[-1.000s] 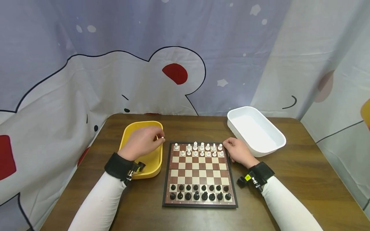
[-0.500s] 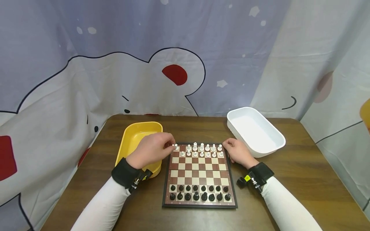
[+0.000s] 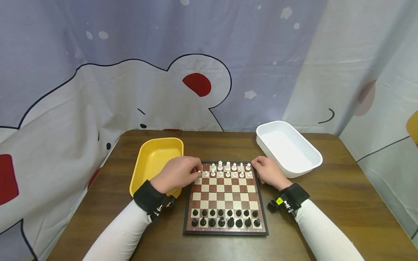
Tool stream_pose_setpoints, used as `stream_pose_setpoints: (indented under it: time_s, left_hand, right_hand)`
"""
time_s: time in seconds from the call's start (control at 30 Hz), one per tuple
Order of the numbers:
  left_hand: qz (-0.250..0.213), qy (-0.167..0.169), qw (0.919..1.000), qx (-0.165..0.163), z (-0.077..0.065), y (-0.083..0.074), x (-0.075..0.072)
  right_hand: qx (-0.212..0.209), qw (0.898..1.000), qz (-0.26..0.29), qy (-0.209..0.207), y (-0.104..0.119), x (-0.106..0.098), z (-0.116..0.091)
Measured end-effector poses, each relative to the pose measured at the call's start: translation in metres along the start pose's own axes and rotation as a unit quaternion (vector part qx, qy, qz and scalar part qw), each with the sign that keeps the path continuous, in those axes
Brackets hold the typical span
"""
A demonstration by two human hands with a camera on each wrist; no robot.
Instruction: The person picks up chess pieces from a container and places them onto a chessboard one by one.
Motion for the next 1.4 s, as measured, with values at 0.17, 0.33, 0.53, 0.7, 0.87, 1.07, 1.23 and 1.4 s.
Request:
stream_pose_setpoints:
  time_s: [0.17, 0.33, 0.53, 0.7, 0.87, 1.07, 1.23, 1.4]
  left_hand:
    - [0.003, 0.024, 0.9995, -0.019, 0.002, 0.007, 0.013]
    - [0.017, 0.022, 0.9994, -0.023, 0.003, 0.011, 0.018]
    - [0.028, 0.006, 0.9996, 0.001, 0.004, 0.012, 0.022]
    - [0.03, 0.001, 0.9995, 0.011, 0.004, 0.012, 0.024]
    - [0.024, 0.0, 0.9997, 0.008, 0.005, 0.013, 0.025]
    - [0.037, 0.002, 0.9993, 0.006, 0.006, 0.013, 0.026]
    - [0.048, -0.004, 0.9988, 0.006, 0.006, 0.013, 0.026]
    - [0.05, -0.002, 0.9988, 0.002, 0.006, 0.013, 0.026]
  right_hand:
    - [-0.002, 1.0, 0.0, 0.002, 0.0, 0.001, -0.001]
    - [0.002, 1.0, 0.0, 0.001, -0.001, 0.001, -0.001]
    - [0.003, 1.0, -0.001, -0.001, -0.001, 0.0, 0.0]
    - [-0.002, 1.0, 0.001, 0.003, 0.0, 0.0, 0.0]
    - [-0.001, 1.0, 0.0, 0.002, -0.001, 0.0, 0.0]
    - [0.005, 1.0, 0.0, 0.001, -0.001, 0.0, 0.0]
    - [0.006, 1.0, -0.001, 0.001, -0.002, 0.001, 0.0]
    - [0.006, 1.0, -0.004, 0.002, -0.002, 0.0, 0.0]
Point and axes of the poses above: each hand's wrist, its own z-axis towards the middle knuckle, its own x-axis out of the palm, y = z × x, the point moved 7 cm from there along z, towards the middle knuckle, and after that the axes turned 4 degrees about -y, right-handed, at the moved point
